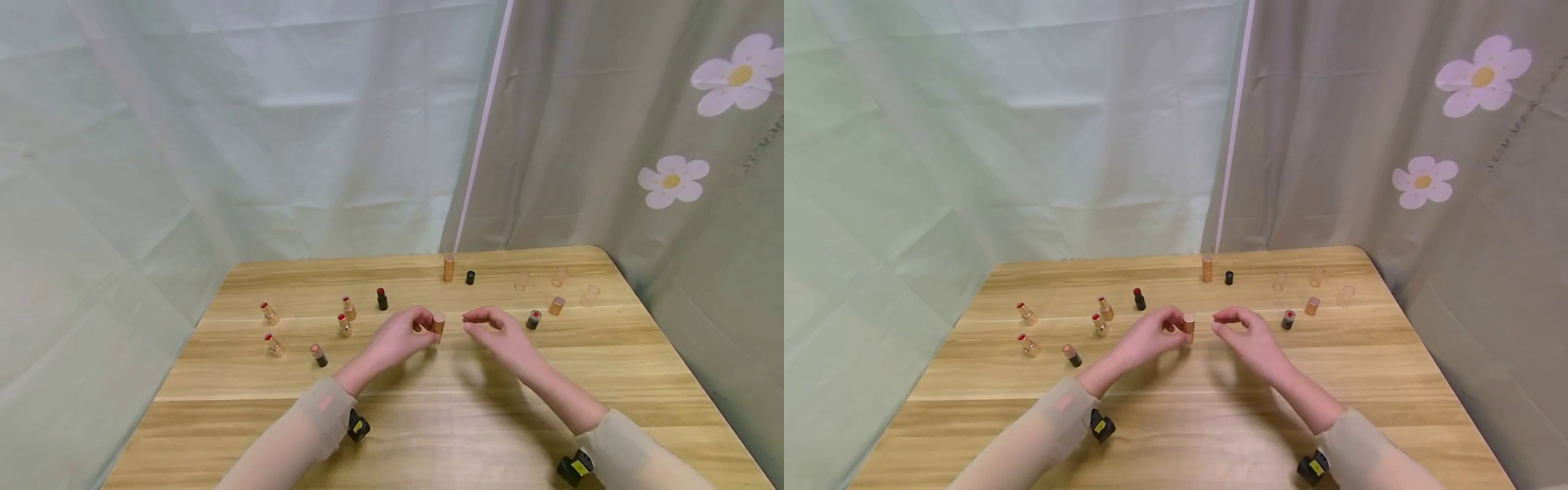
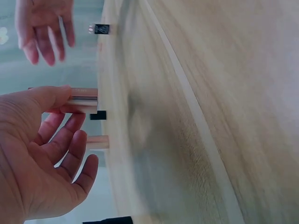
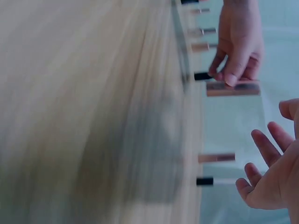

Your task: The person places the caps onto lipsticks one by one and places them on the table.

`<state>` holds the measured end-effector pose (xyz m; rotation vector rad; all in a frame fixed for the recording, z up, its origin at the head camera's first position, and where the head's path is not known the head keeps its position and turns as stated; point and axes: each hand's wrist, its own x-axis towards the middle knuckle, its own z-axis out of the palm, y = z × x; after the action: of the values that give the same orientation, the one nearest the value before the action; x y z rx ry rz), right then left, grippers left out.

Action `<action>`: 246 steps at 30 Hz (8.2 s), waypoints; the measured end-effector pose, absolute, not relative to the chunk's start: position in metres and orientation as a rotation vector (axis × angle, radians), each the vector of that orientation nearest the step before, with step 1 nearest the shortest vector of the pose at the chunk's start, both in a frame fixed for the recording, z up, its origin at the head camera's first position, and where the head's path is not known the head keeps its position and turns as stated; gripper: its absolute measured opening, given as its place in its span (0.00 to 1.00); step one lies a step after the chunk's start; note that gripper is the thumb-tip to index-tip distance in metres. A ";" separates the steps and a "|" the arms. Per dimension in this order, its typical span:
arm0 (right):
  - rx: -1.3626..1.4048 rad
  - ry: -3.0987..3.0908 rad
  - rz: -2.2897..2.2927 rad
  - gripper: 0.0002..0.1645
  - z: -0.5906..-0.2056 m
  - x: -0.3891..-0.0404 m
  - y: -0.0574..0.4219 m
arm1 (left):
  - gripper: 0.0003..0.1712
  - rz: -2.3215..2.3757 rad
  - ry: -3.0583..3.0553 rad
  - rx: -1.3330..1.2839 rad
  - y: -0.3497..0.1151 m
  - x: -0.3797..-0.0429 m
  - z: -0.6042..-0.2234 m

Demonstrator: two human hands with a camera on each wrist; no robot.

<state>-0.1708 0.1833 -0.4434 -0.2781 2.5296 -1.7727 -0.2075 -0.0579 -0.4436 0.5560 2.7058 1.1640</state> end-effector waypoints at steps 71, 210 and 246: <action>-0.353 3.393 -0.968 0.23 -0.441 -0.170 0.311 | 0.45 1.123 3.023 0.351 -0.045 -0.328 -0.422; 0.297 1.781 -2.391 0.15 -0.444 -0.194 0.232 | 0.32 0.846 3.020 0.384 -0.218 -0.235 -0.415; 0.306 1.810 -2.376 0.05 -0.452 -0.195 0.224 | 0.15 0.701 2.726 0.545 -0.215 -0.298 -0.449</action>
<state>-0.1953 0.2236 -0.4524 0.3056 1.8103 -2.3760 -0.2976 -0.2145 -0.4494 0.5446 2.7263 0.7013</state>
